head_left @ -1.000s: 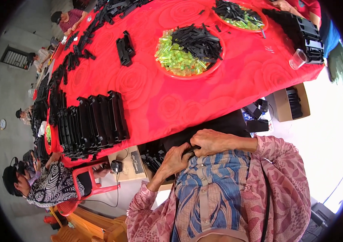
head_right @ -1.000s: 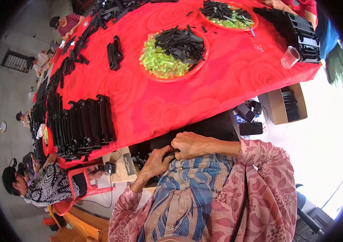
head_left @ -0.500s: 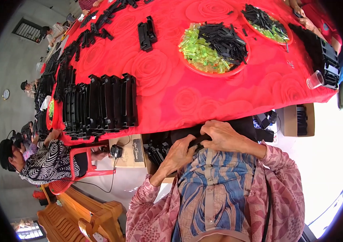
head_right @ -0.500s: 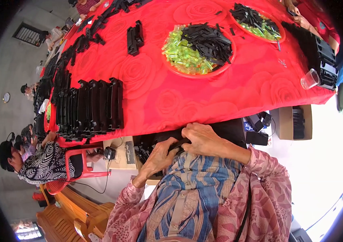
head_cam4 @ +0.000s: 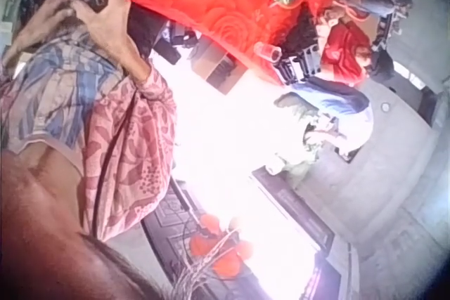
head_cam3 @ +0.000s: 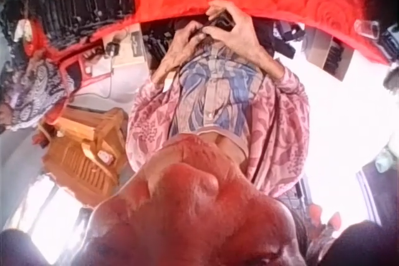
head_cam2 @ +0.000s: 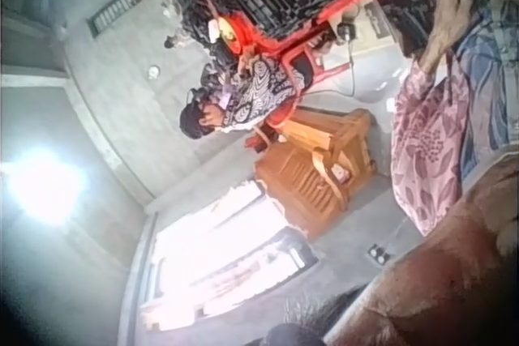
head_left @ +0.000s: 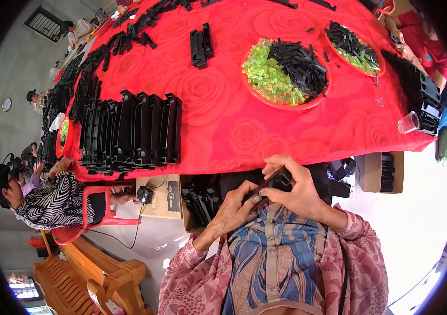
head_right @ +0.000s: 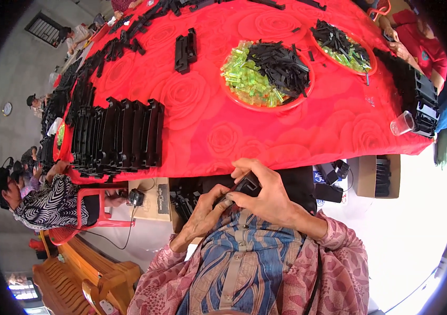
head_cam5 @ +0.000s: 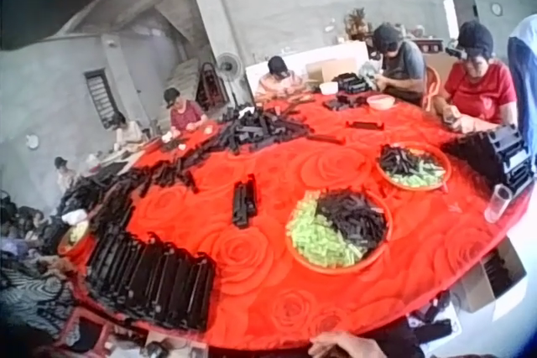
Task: The person assembles small plastic components and plastic strips by hand at a workshop table, taking them from a cardboard box.
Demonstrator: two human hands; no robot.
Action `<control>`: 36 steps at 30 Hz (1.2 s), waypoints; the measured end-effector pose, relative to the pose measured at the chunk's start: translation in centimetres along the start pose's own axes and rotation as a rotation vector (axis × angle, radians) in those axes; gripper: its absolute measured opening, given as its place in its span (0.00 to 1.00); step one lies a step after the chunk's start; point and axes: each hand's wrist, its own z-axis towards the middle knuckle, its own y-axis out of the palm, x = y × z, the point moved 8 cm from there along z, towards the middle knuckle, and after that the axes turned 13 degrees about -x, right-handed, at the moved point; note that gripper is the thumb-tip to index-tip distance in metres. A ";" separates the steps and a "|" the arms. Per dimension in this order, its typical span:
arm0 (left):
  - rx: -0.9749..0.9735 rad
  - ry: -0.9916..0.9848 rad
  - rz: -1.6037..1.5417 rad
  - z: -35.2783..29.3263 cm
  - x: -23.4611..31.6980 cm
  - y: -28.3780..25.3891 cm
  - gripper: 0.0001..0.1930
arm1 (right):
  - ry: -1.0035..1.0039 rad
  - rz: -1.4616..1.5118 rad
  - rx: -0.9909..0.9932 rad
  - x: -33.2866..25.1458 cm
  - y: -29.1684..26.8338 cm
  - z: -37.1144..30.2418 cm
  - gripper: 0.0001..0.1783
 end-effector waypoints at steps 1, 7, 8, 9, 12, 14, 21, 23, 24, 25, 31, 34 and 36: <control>0.029 0.035 -0.010 0.0 0.3 0.1 0.10 | 0.048 0.209 -0.003 0.5 0.1 0.3 0.28; 0.132 0.100 -0.026 0.3 1.3 0.4 0.09 | 0.142 0.481 -0.005 0.8 0.3 0.9 0.16; 0.163 0.092 -0.012 0.2 1.2 0.5 0.08 | 0.126 0.539 0.004 1.0 0.5 0.9 0.14; 0.163 0.092 -0.012 0.2 1.2 0.8 0.08 | 0.126 0.539 0.003 1.0 0.8 1.1 0.14; 0.253 0.128 -0.137 0.4 0.2 0.9 0.06 | 0.115 0.431 0.072 1.4 1.1 1.7 0.11; 0.307 0.131 -0.198 0.8 -0.8 0.6 0.06 | 0.069 0.371 0.083 0.9 0.7 2.9 0.11; 0.380 0.032 -0.252 4.1 1.5 -1.8 0.08 | 0.072 0.462 0.212 2.7 -1.9 7.3 0.26; 0.404 0.071 -0.210 4.3 1.9 -2.5 0.08 | 0.066 0.426 0.262 3.2 -1.6 6.9 0.29; 0.409 0.068 -0.221 4.5 1.6 -2.6 0.08 | 0.076 0.422 0.255 3.2 -1.3 6.6 0.29; 0.445 0.064 -0.208 4.6 1.3 -2.8 0.08 | 0.120 0.515 0.269 3.4 -1.0 6.1 0.29; 0.606 0.100 -0.086 4.5 1.9 -3.1 0.09 | 0.138 0.415 0.232 5.0 0.7 4.9 0.20; 0.656 0.135 -0.042 4.7 1.7 -2.8 0.09 | 0.119 0.420 0.289 5.7 0.7 4.8 0.16; 0.622 0.087 -0.053 4.7 1.4 -2.7 0.07 | 0.115 0.417 0.293 5.9 0.8 4.6 0.15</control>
